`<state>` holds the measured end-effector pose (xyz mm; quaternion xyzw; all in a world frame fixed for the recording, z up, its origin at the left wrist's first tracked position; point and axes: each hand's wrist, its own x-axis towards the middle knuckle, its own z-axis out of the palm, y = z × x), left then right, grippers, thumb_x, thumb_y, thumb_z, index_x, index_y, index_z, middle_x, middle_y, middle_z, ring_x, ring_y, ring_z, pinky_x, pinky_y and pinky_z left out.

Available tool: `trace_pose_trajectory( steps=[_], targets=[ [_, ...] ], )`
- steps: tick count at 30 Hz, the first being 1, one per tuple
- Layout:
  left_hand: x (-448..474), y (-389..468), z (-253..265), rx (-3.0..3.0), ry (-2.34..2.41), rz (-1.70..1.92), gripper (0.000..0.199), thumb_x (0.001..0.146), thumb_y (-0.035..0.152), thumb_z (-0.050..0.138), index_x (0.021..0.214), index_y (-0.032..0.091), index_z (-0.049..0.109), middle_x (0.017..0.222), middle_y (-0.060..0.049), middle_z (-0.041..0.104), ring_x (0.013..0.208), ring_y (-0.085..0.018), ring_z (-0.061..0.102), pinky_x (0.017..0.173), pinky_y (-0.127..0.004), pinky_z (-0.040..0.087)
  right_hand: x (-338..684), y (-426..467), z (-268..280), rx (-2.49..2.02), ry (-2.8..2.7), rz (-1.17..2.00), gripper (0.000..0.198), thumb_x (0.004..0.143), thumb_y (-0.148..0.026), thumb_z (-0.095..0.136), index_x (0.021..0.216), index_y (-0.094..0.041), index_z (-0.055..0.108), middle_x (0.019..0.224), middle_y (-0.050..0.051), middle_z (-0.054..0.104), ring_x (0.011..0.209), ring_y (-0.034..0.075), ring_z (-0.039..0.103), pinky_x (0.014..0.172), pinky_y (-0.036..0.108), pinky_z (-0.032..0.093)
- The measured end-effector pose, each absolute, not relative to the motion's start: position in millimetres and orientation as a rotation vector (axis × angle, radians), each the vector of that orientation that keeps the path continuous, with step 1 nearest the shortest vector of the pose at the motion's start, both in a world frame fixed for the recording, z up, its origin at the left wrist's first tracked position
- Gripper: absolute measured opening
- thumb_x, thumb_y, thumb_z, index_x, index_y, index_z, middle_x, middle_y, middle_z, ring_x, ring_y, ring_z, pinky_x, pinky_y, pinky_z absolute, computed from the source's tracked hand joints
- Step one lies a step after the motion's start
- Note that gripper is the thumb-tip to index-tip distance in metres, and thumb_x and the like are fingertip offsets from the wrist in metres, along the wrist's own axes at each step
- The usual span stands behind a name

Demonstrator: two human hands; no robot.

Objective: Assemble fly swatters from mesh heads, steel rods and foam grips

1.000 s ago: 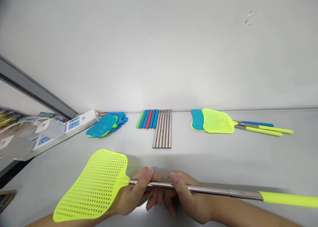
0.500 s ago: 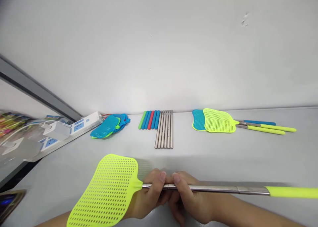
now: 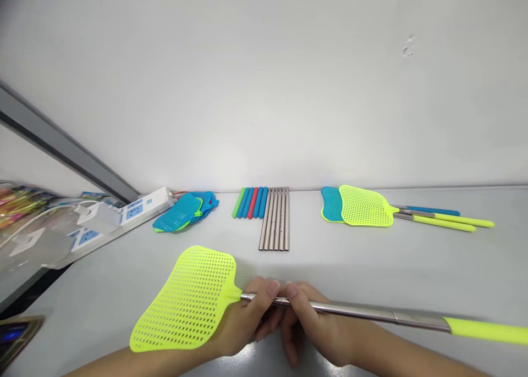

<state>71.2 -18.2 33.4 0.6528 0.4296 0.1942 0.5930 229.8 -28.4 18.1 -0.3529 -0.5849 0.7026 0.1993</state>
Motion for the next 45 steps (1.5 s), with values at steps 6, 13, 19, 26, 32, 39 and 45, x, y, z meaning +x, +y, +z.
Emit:
trace_pose_trajectory(
  steps=[6,13,19,26,32,39,45],
  targets=[
    [72.9,-14.9,10.0,1.219,0.896,0.663,0.049,0.079,0.057,0.035,0.050,0.018,0.041,0.035,0.006,0.034,0.035,-0.008,0.031,0.039,-0.022,0.025,221.7,-19.0,16.8,-0.977,-1.513,1.871,0.073,0.083,-0.060,0.012,0.043,-0.015,0.053,0.042,0.004,0.051,0.039,0.012,0.045,0.048,0.027,0.040],
    [75.5,-14.6,3.1,1.035,0.848,0.831,0.044,0.078,0.053,0.046,0.053,0.016,0.046,0.031,0.008,0.032,0.027,-0.005,0.028,0.032,-0.019,0.023,220.9,-14.0,12.4,-1.103,-1.386,1.671,0.059,0.082,-0.054,0.035,0.039,-0.016,0.047,0.034,-0.001,0.043,0.037,0.010,0.042,0.045,0.024,0.032],
    [74.5,-13.5,4.7,0.906,0.816,0.968,0.053,0.086,0.051,0.025,0.056,0.015,0.049,0.033,0.006,0.033,0.031,-0.006,0.031,0.037,-0.019,0.027,220.4,-10.0,8.3,-1.048,-1.214,1.700,0.053,0.084,-0.046,0.040,0.040,-0.016,0.047,0.035,-0.002,0.043,0.036,0.009,0.039,0.042,0.023,0.026],
    [74.1,-14.6,13.9,0.861,1.042,1.215,0.055,0.086,0.054,0.024,0.050,0.016,0.041,0.035,0.005,0.029,0.036,-0.006,0.027,0.040,-0.019,0.025,224.4,-14.6,3.1,-0.940,-1.196,1.696,0.048,0.084,-0.040,0.043,0.044,-0.016,0.048,0.040,-0.001,0.044,0.040,0.009,0.039,0.044,0.024,0.024],
    [76.0,-11.9,16.0,0.821,1.064,1.235,0.052,0.086,0.053,0.024,0.052,0.017,0.040,0.035,0.006,0.026,0.034,-0.006,0.025,0.039,-0.019,0.022,226.1,-12.9,8.7,-0.775,-0.978,1.611,0.047,0.082,-0.040,0.039,0.042,-0.017,0.048,0.039,0.000,0.040,0.043,0.012,0.037,0.049,0.028,0.025],
    [77.8,-6.7,19.9,0.860,1.151,1.376,0.023,0.088,0.038,0.035,0.077,0.020,0.046,0.047,0.007,0.038,0.037,-0.006,0.029,0.043,-0.019,0.027,224.7,-12.0,10.2,-0.787,-0.825,1.576,0.049,0.083,-0.038,0.038,0.037,-0.019,0.044,0.036,-0.001,0.034,0.042,0.013,0.033,0.050,0.030,0.023],
    [76.8,-2.9,20.3,0.727,1.134,1.449,0.011,0.082,0.030,0.046,0.078,0.019,0.047,0.056,0.006,0.042,0.046,-0.007,0.036,0.059,-0.020,0.036,223.2,-12.1,5.1,-0.883,-0.898,1.561,0.048,0.083,-0.035,0.039,0.039,-0.019,0.044,0.038,-0.001,0.037,0.043,0.013,0.034,0.050,0.030,0.023]
  ],
)
